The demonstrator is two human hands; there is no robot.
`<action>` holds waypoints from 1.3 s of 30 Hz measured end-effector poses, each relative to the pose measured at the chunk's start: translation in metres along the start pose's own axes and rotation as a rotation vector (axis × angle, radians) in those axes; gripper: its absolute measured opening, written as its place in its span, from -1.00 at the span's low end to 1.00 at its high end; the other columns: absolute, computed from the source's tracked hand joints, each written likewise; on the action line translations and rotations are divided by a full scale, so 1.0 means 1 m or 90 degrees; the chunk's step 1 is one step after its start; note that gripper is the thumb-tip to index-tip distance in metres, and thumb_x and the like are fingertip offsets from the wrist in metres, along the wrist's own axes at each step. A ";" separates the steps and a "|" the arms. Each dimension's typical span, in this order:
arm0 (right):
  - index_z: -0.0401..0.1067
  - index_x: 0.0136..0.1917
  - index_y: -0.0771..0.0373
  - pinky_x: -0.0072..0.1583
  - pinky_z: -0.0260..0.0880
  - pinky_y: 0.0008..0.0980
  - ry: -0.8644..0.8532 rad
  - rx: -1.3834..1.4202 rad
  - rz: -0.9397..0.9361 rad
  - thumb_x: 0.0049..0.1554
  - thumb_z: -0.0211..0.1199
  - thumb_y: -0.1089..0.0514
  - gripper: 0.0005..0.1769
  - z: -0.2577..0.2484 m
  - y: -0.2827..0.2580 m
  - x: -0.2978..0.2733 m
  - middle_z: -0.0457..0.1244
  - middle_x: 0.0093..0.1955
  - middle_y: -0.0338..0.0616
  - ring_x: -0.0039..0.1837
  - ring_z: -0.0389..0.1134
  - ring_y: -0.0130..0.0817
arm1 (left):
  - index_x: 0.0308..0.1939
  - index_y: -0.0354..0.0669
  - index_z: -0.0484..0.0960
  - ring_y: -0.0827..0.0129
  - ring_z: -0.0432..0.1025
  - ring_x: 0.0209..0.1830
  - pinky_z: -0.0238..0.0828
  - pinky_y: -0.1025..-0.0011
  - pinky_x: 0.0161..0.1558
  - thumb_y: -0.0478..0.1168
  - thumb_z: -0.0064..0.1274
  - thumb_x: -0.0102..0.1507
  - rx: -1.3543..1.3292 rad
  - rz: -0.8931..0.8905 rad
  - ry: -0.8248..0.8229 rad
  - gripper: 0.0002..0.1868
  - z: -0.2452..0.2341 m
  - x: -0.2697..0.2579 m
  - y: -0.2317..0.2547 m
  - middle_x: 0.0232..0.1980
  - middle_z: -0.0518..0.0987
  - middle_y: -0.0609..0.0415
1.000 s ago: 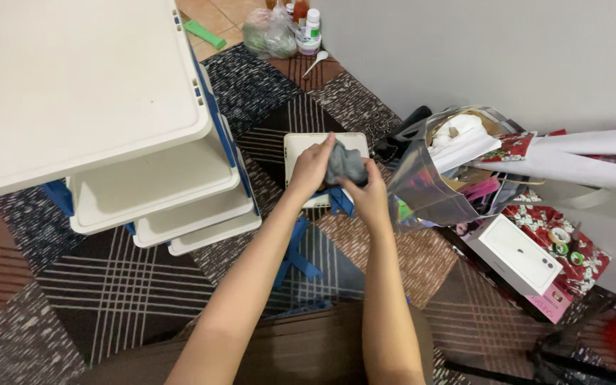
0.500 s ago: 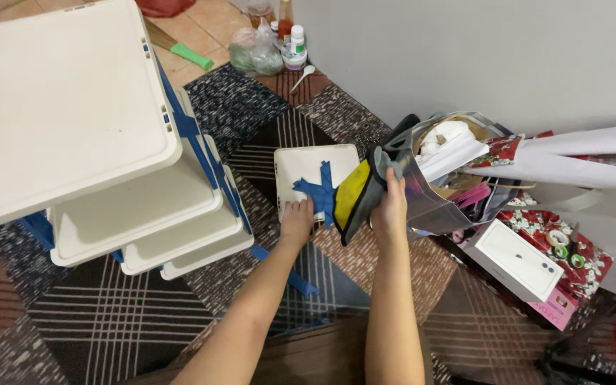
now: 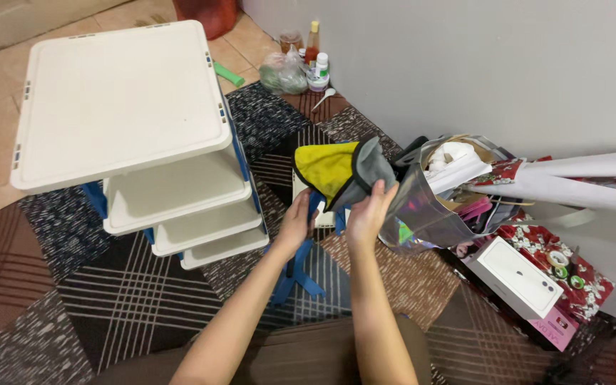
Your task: The person assembles a small plastic shelving unit by attaching blue cross-brace supports to white shelves using a screwdriver. They wipe the shelves with a cloth, position the braces, and tighten screws to secure the structure.
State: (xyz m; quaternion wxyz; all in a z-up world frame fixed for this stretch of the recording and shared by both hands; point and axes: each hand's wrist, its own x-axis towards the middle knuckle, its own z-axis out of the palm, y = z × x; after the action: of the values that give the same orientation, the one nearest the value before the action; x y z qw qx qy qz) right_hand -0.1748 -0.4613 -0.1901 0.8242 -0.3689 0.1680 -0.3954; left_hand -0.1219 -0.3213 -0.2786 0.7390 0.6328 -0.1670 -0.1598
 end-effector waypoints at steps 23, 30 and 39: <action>-0.14 0.56 0.31 0.42 0.24 -0.21 -0.430 -0.519 -0.318 0.36 -0.02 0.11 -0.39 0.007 -0.044 -0.177 0.12 0.51 0.37 0.48 0.26 0.13 | 0.46 -0.22 0.17 0.28 0.30 0.36 0.24 0.27 0.39 0.03 -0.26 0.58 -0.334 0.159 0.106 -0.50 0.014 -0.114 0.126 0.33 0.41 -0.01; -0.11 0.65 0.36 0.56 -0.10 -0.04 -0.495 -0.672 -0.469 0.33 0.05 0.12 -0.27 0.036 -0.070 -0.168 0.07 0.57 0.24 0.61 -0.01 0.19 | 0.55 -0.16 0.19 0.28 0.19 0.48 0.10 0.29 0.45 0.04 -0.32 0.49 -0.353 0.107 -0.014 -0.40 0.013 -0.131 0.138 0.53 0.27 -0.02; 0.03 0.62 0.33 0.57 0.04 -0.20 -0.403 -0.518 -0.316 0.39 -0.13 0.08 -0.41 0.050 -0.067 -0.198 0.05 0.64 0.14 0.67 0.05 -0.03 | 0.62 -0.12 0.03 0.21 0.07 0.58 -0.03 0.25 0.51 0.09 -0.25 0.49 -0.238 0.117 0.093 -0.31 0.012 -0.134 0.140 0.61 0.15 -0.09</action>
State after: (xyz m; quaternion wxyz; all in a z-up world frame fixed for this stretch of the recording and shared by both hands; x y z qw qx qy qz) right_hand -0.3067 -0.3117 -0.1099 0.5086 -0.7852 -0.0399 -0.3511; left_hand -0.2438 -0.2515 -0.1443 0.8650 0.4770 -0.1376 -0.0735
